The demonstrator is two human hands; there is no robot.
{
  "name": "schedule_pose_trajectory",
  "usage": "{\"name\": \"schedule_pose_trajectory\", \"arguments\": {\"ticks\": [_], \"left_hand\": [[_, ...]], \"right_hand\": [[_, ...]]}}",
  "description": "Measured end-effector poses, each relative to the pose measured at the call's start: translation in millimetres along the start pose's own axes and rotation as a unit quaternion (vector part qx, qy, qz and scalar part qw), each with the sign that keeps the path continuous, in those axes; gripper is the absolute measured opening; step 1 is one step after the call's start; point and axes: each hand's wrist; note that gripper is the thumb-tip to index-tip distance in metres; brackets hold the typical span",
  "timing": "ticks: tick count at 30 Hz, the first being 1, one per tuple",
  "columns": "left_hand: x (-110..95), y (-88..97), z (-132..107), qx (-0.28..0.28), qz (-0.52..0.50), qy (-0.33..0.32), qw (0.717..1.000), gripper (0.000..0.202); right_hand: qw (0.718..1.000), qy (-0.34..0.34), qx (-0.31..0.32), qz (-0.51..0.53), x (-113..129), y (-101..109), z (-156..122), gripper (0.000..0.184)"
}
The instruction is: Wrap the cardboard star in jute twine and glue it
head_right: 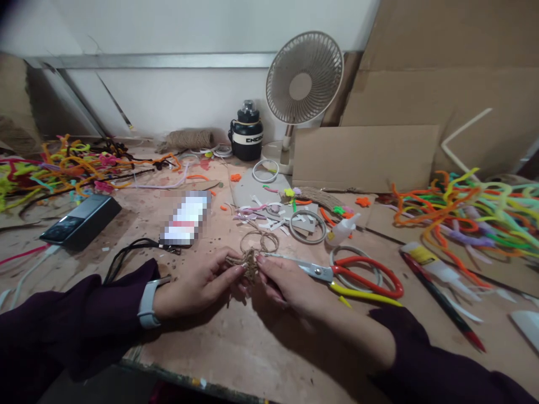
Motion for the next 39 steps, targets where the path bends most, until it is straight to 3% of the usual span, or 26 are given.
{"name": "schedule_pose_trajectory", "arguments": {"ticks": [3, 7, 13, 16, 21, 30, 33, 36, 39], "left_hand": [[0, -0.1, -2, 0.009, 0.006, -0.001, 1.0, 0.036], [-3, -3.2, 2, -0.004, -0.06, 0.014, 0.998, 0.043], [-9, -3.4, 11, -0.04, -0.157, 0.065, 0.985, 0.05], [-9, -2.6, 12, -0.04, -0.168, 0.078, 0.982, 0.053], [-6, -3.1, 12, -0.029, -0.178, 0.077, 0.981, 0.054], [-2, -3.6, 11, -0.009, -0.2, 0.077, 0.977, 0.055], [-6, 2.6, 10, 0.004, -0.145, 0.068, 0.987, 0.057], [-16, 11.7, 10, 0.037, 0.007, 0.015, 0.999, 0.054], [-25, 17.2, 10, 0.064, 0.144, -0.051, 0.986, 0.05]], "right_hand": [[0.999, 0.005, -0.014, -0.046, 3, 1, -1, 0.058], [0.997, 0.027, -0.014, -0.073, 3, 3, -2, 0.059], [0.983, 0.073, -0.092, -0.144, 5, 5, -6, 0.064], [0.976, 0.104, -0.099, -0.163, 3, 5, -6, 0.059], [0.985, 0.11, -0.079, -0.109, -2, 0, -1, 0.051], [0.992, 0.092, -0.084, -0.024, -4, -2, 5, 0.054], [0.995, 0.065, -0.079, 0.0, -3, 5, 7, 0.056], [0.995, 0.047, -0.082, 0.015, -2, 9, 6, 0.056], [0.996, 0.05, -0.075, 0.014, -2, 9, 6, 0.056]]}}
Point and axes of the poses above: each hand's wrist, its own z-axis towards the middle knuckle, its own y-axis out of the back of the hand, x = y × z, and after that the axes turned 9 degrees about -y, right-handed
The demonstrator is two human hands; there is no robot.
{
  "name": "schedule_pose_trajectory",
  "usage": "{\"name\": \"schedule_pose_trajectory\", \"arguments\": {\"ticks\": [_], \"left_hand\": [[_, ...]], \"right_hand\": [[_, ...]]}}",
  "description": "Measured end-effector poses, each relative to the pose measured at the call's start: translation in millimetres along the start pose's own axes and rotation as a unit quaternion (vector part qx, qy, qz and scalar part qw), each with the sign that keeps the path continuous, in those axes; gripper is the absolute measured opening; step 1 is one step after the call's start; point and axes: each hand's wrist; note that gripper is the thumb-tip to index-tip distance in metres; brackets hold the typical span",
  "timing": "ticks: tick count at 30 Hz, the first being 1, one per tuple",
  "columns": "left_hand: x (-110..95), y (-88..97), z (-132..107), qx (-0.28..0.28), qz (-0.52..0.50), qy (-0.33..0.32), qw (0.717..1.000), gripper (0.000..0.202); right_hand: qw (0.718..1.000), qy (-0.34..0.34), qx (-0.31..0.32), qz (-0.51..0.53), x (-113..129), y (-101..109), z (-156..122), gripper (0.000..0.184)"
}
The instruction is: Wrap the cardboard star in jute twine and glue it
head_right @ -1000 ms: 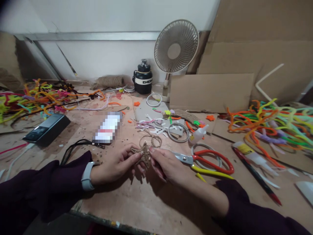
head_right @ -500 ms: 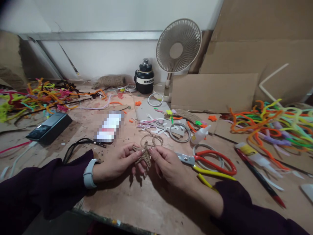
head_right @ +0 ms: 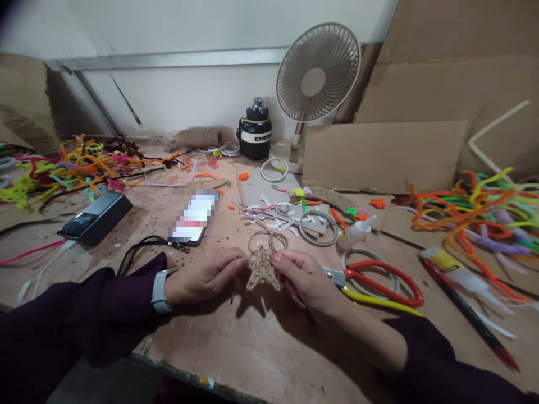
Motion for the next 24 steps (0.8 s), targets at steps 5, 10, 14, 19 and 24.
{"name": "schedule_pose_trajectory", "arguments": {"ticks": [5, 10, 14, 19, 24], "left_hand": [[1, -1.2, 0, -0.015, 0.031, -0.016, 0.999, 0.049], [5, -2.9, -3, -0.034, -0.041, 0.032, 0.998, 0.046], [1, -1.0, -3, -0.008, 0.035, -0.005, 0.999, 0.027], [4, 0.1, -2, 0.023, 0.013, -0.016, 1.0, 0.029], [15, -3.1, -4, -0.003, -0.118, 0.062, 0.991, 0.046]], "right_hand": [[1.0, 0.02, -0.002, -0.008, -1, -1, -1, 0.055], [0.998, 0.058, 0.006, -0.004, 2, -3, -4, 0.052], [0.998, 0.06, 0.031, -0.011, 4, -6, -6, 0.05], [0.992, 0.1, 0.047, -0.055, 1, -2, -5, 0.048], [0.977, 0.134, 0.057, -0.157, -3, 2, -4, 0.049]]}}
Point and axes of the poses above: each hand's wrist, its own z-axis towards the middle knuckle, its own y-axis out of the back of the hand, x = y × z, and after that the axes turned 9 degrees about -y, right-handed
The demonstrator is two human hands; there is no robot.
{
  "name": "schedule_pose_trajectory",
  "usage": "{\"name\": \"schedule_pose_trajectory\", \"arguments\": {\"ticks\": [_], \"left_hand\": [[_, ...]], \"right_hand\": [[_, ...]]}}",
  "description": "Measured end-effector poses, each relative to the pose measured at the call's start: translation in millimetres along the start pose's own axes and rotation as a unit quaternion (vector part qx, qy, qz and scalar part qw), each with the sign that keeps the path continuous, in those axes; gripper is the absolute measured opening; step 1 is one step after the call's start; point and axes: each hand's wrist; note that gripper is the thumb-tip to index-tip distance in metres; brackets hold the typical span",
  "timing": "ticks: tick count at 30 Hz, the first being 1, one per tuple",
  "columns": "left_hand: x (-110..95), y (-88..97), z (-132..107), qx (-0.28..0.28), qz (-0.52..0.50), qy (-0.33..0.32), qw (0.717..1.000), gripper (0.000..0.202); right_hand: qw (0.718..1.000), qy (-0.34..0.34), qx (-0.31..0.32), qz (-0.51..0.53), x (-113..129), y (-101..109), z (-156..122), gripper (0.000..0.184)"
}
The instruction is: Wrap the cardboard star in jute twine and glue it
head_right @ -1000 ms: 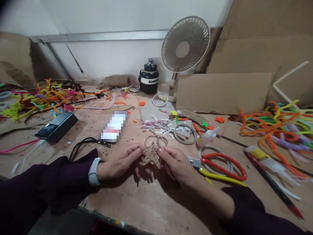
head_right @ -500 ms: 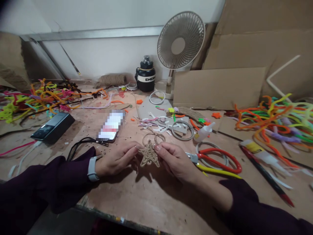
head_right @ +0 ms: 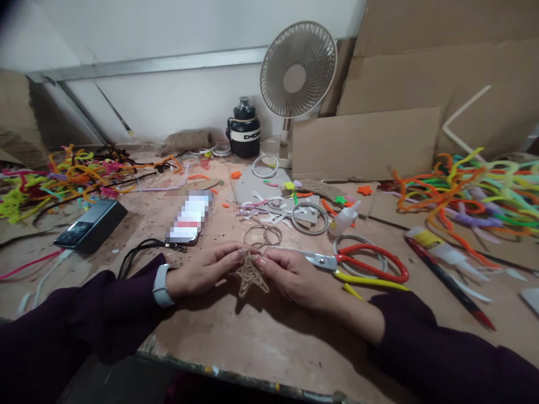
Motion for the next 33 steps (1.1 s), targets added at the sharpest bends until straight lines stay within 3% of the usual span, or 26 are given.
{"name": "schedule_pose_trajectory", "arguments": {"ticks": [5, 14, 18, 20, 24, 33], "left_hand": [[2, -9.0, 1, 0.003, -0.017, 0.032, 0.999, 0.052], [0, -12.5, 3, -0.081, 0.036, -0.005, 0.996, 0.042], [-3, -11.9, 4, -0.064, -0.011, 0.017, 0.998, 0.051], [-7, -13.1, 4, -0.033, -0.085, 0.058, 0.994, 0.052], [-12, -18.8, 1, -0.006, -0.253, 0.165, 0.953, 0.054], [-6, -22.0, 2, -0.029, -0.272, 0.157, 0.949, 0.05]], "right_hand": [[0.997, 0.019, 0.014, -0.069, -1, -3, -1, 0.051], [1.0, 0.015, 0.013, 0.018, 1, -11, -2, 0.052], [0.998, -0.002, 0.016, 0.06, 1, -9, 0, 0.051], [0.996, -0.009, 0.018, 0.086, 3, -9, 1, 0.051], [0.991, -0.015, 0.022, 0.13, 8, -13, 2, 0.051], [0.982, -0.031, 0.012, 0.185, 0, -18, 1, 0.049]]}}
Point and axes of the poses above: each hand's wrist, its own z-axis towards the middle knuckle, its own y-axis out of the back of the hand, x = y × z, and after that the axes turned 9 degrees about -y, right-handed
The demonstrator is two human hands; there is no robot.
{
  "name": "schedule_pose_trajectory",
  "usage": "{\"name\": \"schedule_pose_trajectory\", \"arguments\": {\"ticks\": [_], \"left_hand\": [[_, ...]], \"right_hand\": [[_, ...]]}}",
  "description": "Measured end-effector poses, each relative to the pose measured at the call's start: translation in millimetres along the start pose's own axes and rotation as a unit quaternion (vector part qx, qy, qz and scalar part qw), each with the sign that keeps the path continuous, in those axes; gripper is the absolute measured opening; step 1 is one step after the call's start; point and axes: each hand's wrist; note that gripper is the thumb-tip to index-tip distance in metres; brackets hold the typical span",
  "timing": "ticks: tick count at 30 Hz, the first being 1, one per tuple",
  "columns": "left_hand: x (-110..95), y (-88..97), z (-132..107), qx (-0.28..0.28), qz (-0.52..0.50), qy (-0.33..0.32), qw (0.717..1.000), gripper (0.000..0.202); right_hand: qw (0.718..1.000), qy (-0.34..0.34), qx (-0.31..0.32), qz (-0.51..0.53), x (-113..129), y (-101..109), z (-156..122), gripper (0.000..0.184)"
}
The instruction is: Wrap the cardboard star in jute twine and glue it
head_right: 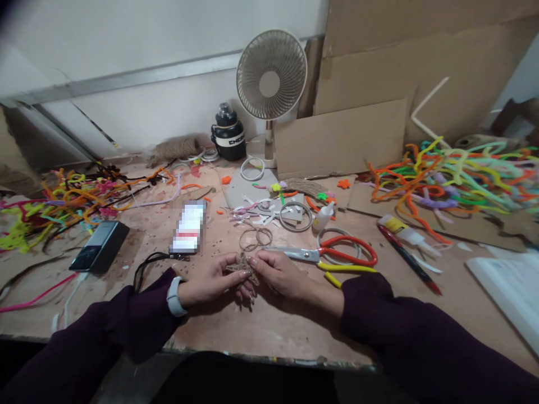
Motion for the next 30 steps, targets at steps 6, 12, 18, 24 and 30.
{"name": "schedule_pose_trajectory", "arguments": {"ticks": [6, 12, 18, 24, 30], "left_hand": [[-4, 1.8, 3, -0.017, -0.058, 0.018, 0.998, 0.061], [1, 3.2, 5, -0.012, -0.055, 0.001, 0.998, 0.05], [7, 2.8, 6, -0.03, -0.052, -0.038, 0.997, 0.055], [5, 0.1, 7, -0.023, -0.048, -0.042, 0.998, 0.053], [4, 2.1, 4, -0.011, -0.022, -0.019, 1.0, 0.057]], "right_hand": [[0.998, -0.027, -0.041, 0.043, 3, -3, -1, 0.05], [0.997, -0.01, -0.07, 0.031, 4, 0, -3, 0.054], [1.0, -0.006, -0.012, 0.011, -11, -1, -3, 0.039], [0.998, -0.011, 0.018, 0.054, -13, -7, -3, 0.04], [0.999, -0.012, 0.027, 0.025, -8, -1, -7, 0.042]]}}
Point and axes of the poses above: each hand's wrist, its own z-axis towards the middle knuckle, its own y-axis out of the back of the hand, x = y × z, and after that the axes turned 9 degrees about -y, right-handed
